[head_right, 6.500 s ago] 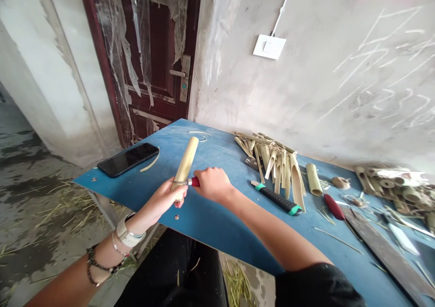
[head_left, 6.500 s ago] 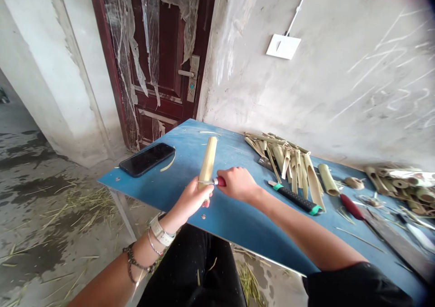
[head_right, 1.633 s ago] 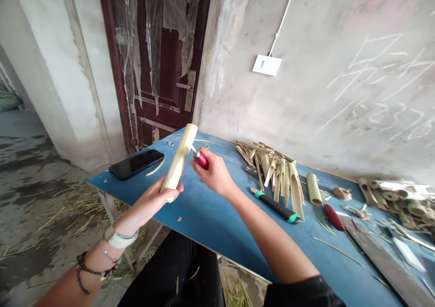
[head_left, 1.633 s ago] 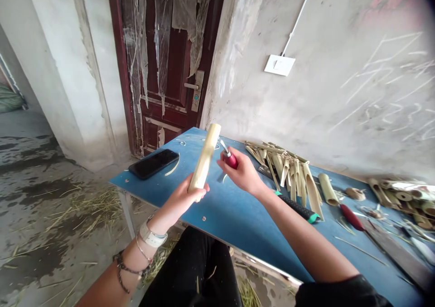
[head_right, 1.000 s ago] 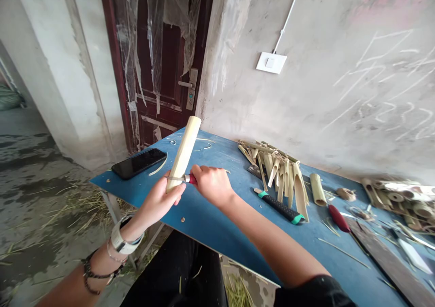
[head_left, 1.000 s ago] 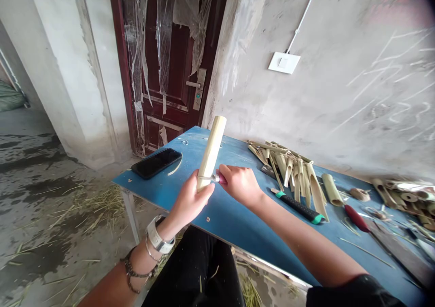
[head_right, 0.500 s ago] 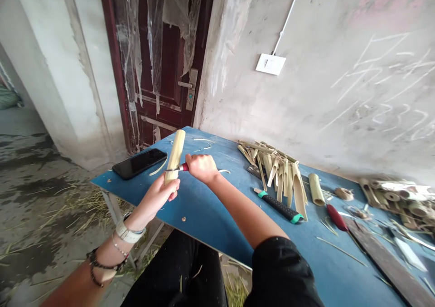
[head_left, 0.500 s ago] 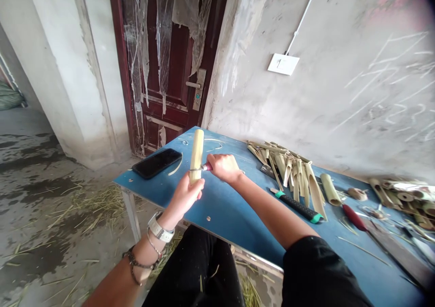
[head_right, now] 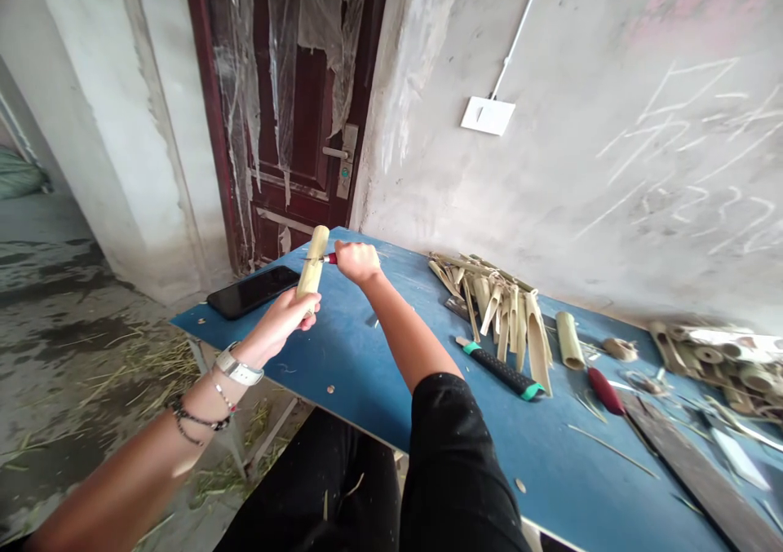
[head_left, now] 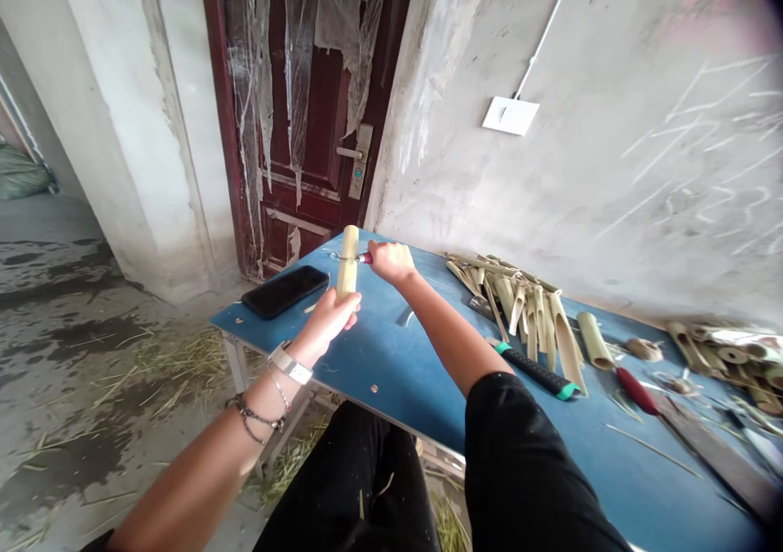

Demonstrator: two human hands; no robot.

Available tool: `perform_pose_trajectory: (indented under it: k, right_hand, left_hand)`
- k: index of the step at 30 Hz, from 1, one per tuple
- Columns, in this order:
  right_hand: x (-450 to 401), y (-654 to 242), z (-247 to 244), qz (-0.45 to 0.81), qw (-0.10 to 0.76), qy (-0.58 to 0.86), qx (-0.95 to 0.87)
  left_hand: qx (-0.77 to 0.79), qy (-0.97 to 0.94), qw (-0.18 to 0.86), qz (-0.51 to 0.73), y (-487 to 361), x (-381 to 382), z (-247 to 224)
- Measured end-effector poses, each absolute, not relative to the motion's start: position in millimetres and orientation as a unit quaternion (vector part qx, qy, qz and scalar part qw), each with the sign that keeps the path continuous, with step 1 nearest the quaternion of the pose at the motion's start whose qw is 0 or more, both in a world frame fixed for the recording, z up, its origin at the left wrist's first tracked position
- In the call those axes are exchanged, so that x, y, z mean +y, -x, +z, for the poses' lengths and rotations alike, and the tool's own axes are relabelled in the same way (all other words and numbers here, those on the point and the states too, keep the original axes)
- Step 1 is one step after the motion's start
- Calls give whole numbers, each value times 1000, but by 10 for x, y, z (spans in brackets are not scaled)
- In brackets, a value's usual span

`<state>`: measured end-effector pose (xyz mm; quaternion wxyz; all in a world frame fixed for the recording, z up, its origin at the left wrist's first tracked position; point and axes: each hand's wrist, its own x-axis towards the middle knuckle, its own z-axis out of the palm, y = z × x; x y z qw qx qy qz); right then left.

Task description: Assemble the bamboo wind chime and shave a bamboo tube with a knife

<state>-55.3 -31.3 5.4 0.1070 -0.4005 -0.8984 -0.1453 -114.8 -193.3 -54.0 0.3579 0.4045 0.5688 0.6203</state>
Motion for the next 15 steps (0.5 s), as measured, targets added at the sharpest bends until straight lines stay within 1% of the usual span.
perform_pose_trajectory:
  k: [2,5,7,11,15]
  right_hand:
    - [-145,462,177,-129,108,470,-866]
    - [153,175,316,-127,127,557,-811]
    - [273,-14,339,-133,143,572,-797]
    - [103,-188,263,-131,156,530,-823]
    - [-483,-205,108,-137,163,446,-870]
  left_hand:
    - [567,-420,382,597,1017,-2051,-636]
    - [543,-445,475,530,795,-2207,-796]
    - [538,-435,482,537,740,-2244,-822]
    - [533,-443,453,561,904,-2172,-695]
    - [534,-423,482,552,1112,-2062,-660]
